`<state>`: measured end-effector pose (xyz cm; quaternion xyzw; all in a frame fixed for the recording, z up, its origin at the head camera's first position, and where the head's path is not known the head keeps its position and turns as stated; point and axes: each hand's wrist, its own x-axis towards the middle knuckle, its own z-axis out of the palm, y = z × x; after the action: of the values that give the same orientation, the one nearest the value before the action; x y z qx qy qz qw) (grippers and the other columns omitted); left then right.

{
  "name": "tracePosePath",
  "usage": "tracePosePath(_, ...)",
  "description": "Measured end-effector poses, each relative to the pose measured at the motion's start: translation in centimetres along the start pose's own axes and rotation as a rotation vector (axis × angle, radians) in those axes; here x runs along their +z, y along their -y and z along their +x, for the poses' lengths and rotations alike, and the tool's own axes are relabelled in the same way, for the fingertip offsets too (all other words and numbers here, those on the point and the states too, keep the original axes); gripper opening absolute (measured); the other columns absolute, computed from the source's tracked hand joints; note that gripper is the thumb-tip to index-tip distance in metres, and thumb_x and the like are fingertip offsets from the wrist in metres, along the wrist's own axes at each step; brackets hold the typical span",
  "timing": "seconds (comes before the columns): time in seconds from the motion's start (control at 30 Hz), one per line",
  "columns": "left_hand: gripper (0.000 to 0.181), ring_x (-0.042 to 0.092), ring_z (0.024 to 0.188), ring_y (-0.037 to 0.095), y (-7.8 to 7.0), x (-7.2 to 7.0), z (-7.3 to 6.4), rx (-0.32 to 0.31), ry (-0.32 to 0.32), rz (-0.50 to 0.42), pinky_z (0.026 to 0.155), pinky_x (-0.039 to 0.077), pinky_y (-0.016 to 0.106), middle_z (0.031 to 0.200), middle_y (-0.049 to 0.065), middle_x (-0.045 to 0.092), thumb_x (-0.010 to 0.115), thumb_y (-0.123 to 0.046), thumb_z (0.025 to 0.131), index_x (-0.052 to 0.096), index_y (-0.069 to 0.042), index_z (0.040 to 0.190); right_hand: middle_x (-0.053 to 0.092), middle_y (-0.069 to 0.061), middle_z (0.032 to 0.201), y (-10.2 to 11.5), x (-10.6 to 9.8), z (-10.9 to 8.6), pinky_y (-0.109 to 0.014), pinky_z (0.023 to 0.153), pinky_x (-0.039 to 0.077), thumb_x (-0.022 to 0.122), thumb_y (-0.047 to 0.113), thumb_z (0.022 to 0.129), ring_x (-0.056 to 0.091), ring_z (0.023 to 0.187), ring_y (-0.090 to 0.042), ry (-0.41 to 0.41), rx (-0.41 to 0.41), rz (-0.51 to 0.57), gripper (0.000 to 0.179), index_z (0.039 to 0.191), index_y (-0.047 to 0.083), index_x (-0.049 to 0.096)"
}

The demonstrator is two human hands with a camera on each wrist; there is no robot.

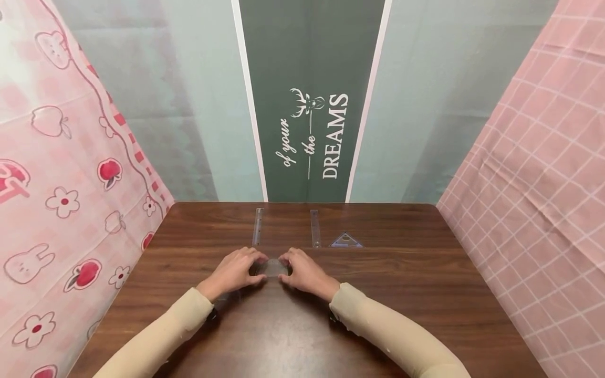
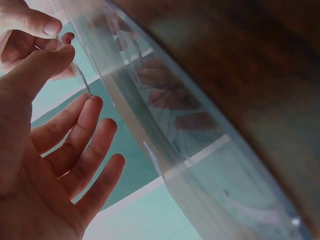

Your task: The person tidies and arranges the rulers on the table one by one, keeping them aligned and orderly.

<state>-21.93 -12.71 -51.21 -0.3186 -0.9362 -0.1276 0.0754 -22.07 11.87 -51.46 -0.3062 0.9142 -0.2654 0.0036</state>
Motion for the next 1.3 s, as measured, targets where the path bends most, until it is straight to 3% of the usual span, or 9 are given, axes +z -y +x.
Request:
tracePosePath(0.4,0.042,0.064,0.092,0.017,-0.5,0.1,-1.7,0.032,0.029,0.035,0.083,0.056,0.039,0.102,-0.003,0.069,0.09,-0.043,0.087,0.074,-0.015,0.115,0.065,-0.001,0.098,0.4,1.2,-1.1,-0.029,0.08,0.055,0.09,0.019,0.089,0.061,0.088,-0.013,0.024,-0.025,0.014,0.037,0.118,0.002,0.076)
tracePosePath(0.7,0.041,0.064,0.093,0.017,-0.8,0.1,-2.1,0.06,0.048,0.047,0.084,0.056,0.038,0.102,-0.004,0.07,0.091,-0.043,0.086,0.075,-0.016,0.112,0.06,0.007,0.093,1.0,1.6,-1.7,-0.026,0.078,0.051,0.091,0.025,0.089,0.054,0.086,-0.007,0.051,-0.011,-0.006,0.036,0.116,0.005,0.076)
tracePosePath(1.0,0.042,0.066,0.098,0.019,-1.1,-0.2,-2.4,0.06,0.083,0.059,0.092,0.057,0.045,0.106,-0.003,0.069,0.091,-0.043,0.085,0.075,-0.017,0.113,0.062,0.002,0.1,1.7,1.4,-2.1,-0.031,0.083,0.051,0.09,0.022,0.089,0.055,0.092,-0.012,0.08,-0.014,-0.034,0.036,0.117,0.005,0.075)
tracePosePath(1.3,0.042,0.066,0.1,0.02,-1.2,-0.3,-2.6,0.074,0.098,0.065,0.09,0.058,0.044,0.112,-0.002,0.069,0.091,-0.043,0.085,0.074,-0.017,0.114,0.063,-0.001,0.107,1.9,1.4,-2.3,-0.03,0.082,0.049,0.089,0.03,0.091,0.053,0.095,-0.013,0.116,-0.025,-0.083,0.04,0.12,0.007,0.075)
